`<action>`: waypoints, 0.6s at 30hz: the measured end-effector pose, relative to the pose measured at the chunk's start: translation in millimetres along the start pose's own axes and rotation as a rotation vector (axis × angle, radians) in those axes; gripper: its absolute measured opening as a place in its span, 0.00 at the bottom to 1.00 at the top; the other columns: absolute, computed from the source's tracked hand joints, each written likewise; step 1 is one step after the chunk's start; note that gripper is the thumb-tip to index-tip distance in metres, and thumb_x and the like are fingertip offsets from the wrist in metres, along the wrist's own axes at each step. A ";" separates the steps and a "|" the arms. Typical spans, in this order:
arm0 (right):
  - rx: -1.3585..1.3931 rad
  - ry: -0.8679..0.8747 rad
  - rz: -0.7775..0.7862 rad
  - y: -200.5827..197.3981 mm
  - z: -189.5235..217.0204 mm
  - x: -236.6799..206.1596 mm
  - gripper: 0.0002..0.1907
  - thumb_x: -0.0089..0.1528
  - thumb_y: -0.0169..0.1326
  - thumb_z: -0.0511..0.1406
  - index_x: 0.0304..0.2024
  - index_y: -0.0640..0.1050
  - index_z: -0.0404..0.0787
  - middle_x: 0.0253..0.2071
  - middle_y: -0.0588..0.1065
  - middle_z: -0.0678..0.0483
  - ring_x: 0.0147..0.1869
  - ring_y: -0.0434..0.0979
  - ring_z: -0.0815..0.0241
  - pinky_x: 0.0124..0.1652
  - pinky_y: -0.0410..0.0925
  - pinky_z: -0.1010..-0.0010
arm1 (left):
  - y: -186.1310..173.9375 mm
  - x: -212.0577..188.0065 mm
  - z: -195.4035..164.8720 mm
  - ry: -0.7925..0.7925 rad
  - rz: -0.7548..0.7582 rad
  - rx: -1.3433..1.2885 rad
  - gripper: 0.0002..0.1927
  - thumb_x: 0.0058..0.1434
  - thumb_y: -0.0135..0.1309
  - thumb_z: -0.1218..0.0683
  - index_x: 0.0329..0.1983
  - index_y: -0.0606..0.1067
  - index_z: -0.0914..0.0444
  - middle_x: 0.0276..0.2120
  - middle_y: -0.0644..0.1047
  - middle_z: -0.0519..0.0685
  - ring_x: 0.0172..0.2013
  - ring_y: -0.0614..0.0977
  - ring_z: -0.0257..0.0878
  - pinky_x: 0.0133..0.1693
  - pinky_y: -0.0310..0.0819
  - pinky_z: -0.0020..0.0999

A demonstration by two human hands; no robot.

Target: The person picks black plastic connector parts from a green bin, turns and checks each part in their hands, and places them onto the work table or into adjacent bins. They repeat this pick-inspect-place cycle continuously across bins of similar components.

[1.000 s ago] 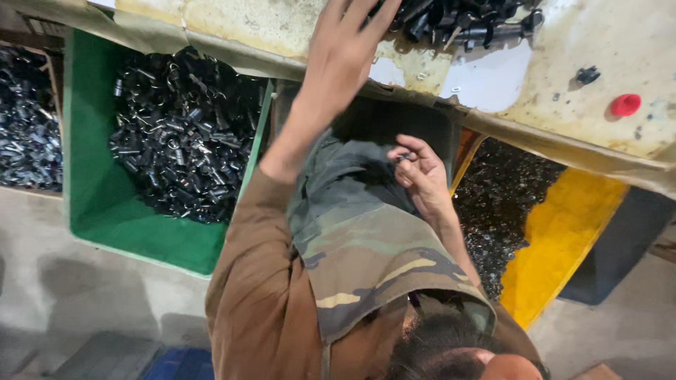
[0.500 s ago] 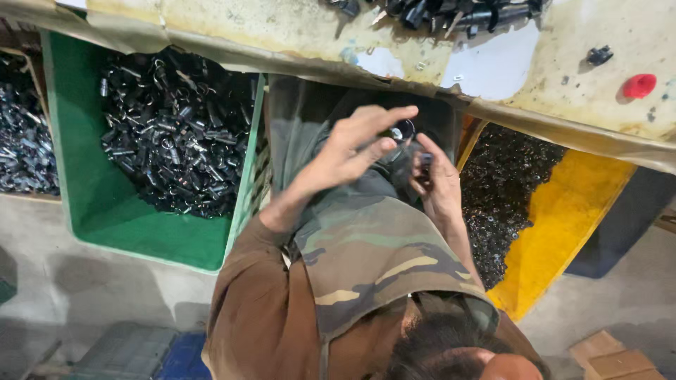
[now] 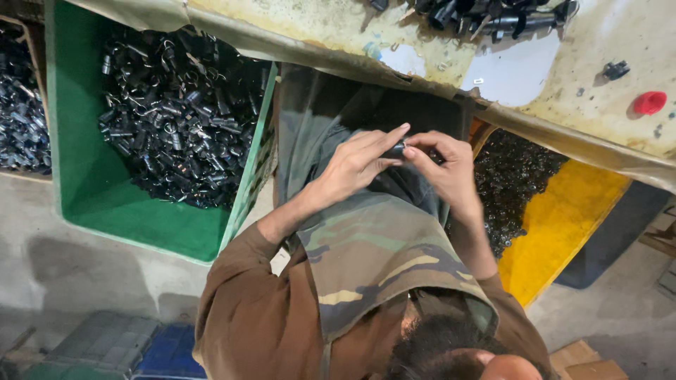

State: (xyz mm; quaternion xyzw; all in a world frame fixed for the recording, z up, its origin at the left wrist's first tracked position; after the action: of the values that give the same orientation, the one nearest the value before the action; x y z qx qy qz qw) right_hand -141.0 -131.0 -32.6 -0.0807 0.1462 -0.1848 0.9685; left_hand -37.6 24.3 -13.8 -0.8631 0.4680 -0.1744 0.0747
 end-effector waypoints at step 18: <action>-0.131 -0.324 0.025 -3.4 19.1 1.6 0.06 0.58 0.63 0.25 0.38 0.82 0.33 0.35 0.80 0.51 0.36 0.79 0.65 0.37 0.70 0.77 | -6.2 0.3 -6.7 -0.012 0.083 -0.008 0.31 0.66 0.62 0.58 0.71 0.65 0.61 0.49 0.78 0.55 0.50 0.81 0.54 0.51 0.76 0.43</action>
State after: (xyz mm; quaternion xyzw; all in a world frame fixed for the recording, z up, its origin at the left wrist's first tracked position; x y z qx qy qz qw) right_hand -134.7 -132.8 -14.2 -0.1704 0.0008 -0.1474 0.9743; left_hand -35.1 27.7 -5.6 -0.8444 0.5035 -0.1641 0.0813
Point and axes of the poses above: each hand's wrist, its own x-axis towards the middle knuckle, its own y-axis out of the palm, z = x × y, the point moved 6 cm from there along x, towards the middle knuckle
